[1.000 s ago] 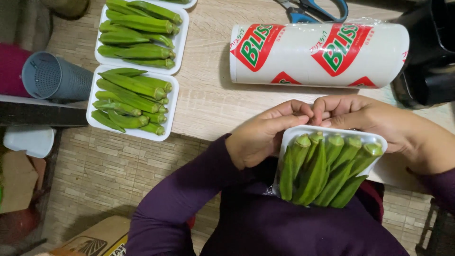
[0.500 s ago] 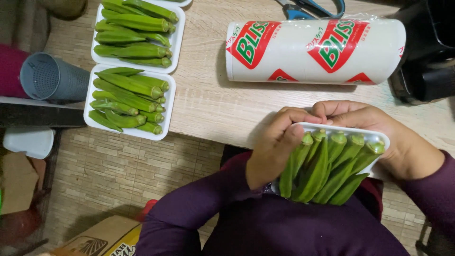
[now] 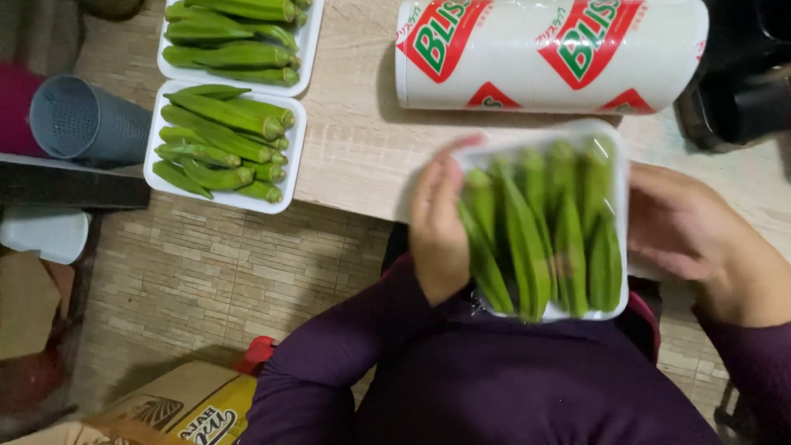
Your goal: Wrapping trays of okra with plastic film and cutting the film with scissors.
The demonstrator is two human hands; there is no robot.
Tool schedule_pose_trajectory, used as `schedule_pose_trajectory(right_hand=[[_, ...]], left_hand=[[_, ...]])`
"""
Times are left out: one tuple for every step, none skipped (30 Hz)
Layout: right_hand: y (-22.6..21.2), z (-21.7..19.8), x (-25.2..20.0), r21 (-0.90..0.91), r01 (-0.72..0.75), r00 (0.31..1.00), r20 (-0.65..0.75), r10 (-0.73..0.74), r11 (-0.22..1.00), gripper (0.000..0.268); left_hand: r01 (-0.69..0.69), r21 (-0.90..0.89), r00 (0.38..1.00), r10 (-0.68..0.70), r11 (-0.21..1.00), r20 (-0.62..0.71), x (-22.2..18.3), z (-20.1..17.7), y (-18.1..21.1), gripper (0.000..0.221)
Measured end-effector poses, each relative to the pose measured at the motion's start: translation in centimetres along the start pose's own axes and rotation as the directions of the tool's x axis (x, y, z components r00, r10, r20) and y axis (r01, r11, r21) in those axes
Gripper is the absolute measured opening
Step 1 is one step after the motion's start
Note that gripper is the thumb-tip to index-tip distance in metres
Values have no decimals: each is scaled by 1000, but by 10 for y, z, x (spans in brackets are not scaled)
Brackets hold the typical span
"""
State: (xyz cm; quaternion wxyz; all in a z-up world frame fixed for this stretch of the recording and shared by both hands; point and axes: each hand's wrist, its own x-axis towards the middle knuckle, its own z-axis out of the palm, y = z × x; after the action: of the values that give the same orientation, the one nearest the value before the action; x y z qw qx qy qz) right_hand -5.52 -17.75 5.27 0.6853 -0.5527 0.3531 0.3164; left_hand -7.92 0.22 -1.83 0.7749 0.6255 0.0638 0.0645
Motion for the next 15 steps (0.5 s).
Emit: schedule_pose_trajectory(right_hand=[[19, -32, 15, -4, 8, 1000, -1, -8, 1000, 54], [38, -64, 29, 154, 238, 942, 205, -267, 959, 56], [56, -96, 44, 346, 381, 777, 384, -500, 858, 60], [65, -91, 38, 341, 387, 773, 388, -503, 857, 60], [74, -86, 33, 506, 380, 709, 378, -596, 774, 63], [84, -81, 28, 656, 350, 642, 351, -681, 668, 65], [92, -69, 26, 655, 351, 641, 353, -682, 669, 65], [100, -58, 23, 654, 373, 581, 389, -715, 659, 63], [108, -47, 20, 658, 395, 519, 416, -747, 641, 61], [107, -40, 18, 659, 399, 517, 413, -750, 638, 61], [105, -32, 15, 668, 418, 562, 343, -753, 616, 60], [103, -25, 13, 676, 438, 603, 269, -751, 593, 60], [102, -34, 18, 678, 443, 597, 265, -757, 587, 60], [100, -43, 24, 654, 458, 673, 188, -716, 602, 57], [99, -52, 30, 631, 467, 740, 105, -664, 619, 55]], left_hand=[[-7, -5, 1000, 7, 1000, 0, 4, 2, 3, 32], [-9, -222, 990, -24, 975, -142, 9, 3, 7, 34], [-44, -427, 958, -82, 903, -273, 13, 5, 11, 37], [-52, -431, 958, -77, 901, -276, 14, 6, 18, 37], [-39, -559, 937, -165, 829, -309, 15, 6, 25, 42], [-36, -675, 910, -255, 737, -327, 16, 7, 31, 49], [-40, -676, 910, -253, 736, -329, 13, 7, 26, 49], [-69, -720, 923, -230, 690, -308, 10, 8, 21, 50], [-90, -762, 937, -206, 641, -284, 8, 9, 16, 51], [-89, -763, 938, -204, 640, -280, 2, 10, 15, 51], [-21, -762, 951, -222, 647, -214, -4, 12, 13, 54], [47, -756, 960, -240, 653, -148, -10, 13, 12, 56], [49, -756, 962, -234, 653, -140, -21, 8, -1, 56], [105, -676, 971, -221, 730, -87, -32, 2, -15, 55], [157, -582, 976, -217, 798, -35, -43, -3, -28, 54]])
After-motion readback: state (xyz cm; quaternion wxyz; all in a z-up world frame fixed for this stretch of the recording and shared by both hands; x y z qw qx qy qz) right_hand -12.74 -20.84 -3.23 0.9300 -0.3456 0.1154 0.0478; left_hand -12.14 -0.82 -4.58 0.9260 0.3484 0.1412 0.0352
